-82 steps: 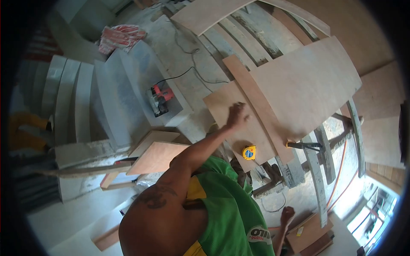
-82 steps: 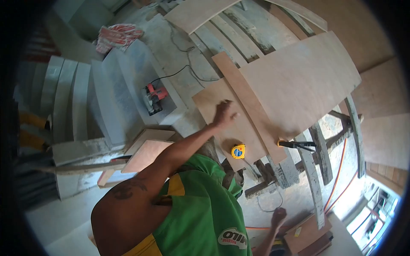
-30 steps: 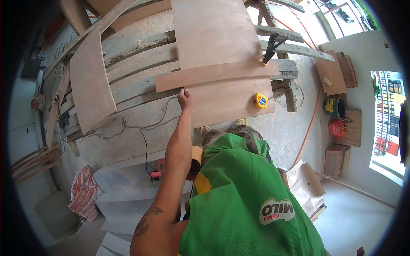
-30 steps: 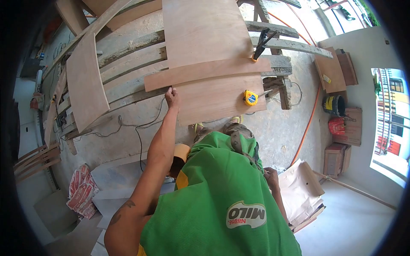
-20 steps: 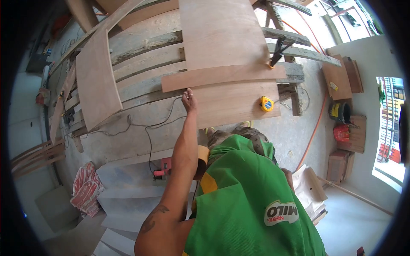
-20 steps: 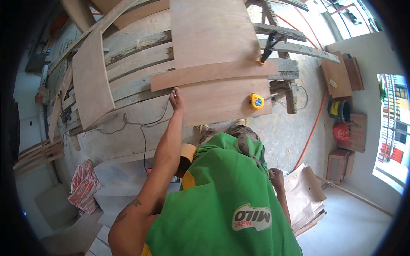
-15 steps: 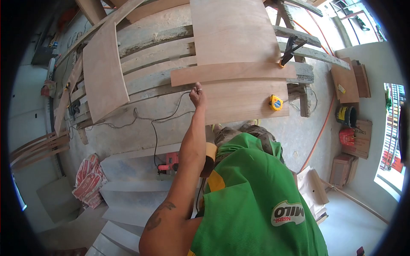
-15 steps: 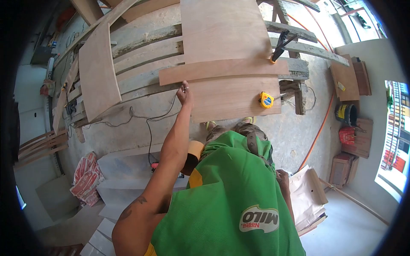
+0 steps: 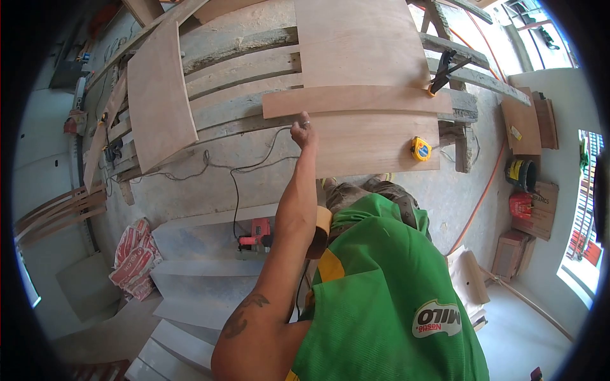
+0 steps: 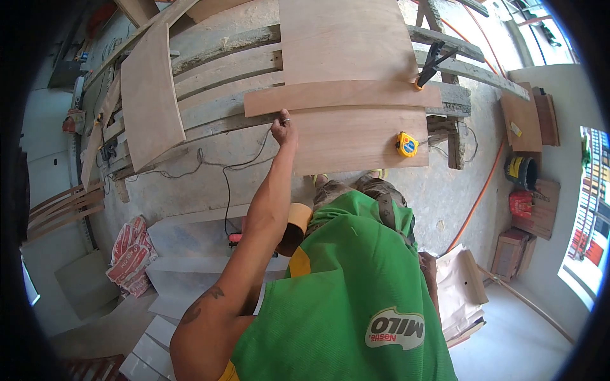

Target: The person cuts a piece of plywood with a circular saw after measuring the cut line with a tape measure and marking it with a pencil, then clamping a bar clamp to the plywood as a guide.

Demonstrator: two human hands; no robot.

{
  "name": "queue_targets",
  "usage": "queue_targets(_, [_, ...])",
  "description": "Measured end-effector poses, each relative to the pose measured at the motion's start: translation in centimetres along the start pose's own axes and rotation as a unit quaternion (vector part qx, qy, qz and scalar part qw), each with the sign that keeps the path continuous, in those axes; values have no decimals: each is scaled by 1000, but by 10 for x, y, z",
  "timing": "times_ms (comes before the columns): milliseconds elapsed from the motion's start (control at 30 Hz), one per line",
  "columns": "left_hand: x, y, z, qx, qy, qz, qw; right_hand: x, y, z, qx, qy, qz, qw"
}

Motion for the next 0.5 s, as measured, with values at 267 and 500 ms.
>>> queue_targets(267, [-9, -1, -8, 15, -1, -7, 1000, -5, 25, 2, 18, -31, 48, 998])
queue_targets(500, [5, -26, -1, -120, 13, -90, 989, 6, 9, 5, 6, -11, 2, 1000])
Point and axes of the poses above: each hand's wrist, its own x-axis towards the middle knuckle, its own z-axis out of the palm, y = z × x, the point moved 10 cm from there along x, towards the middle knuckle, and after that the axes turned 4 degrees about z, right-handed, at the moved point
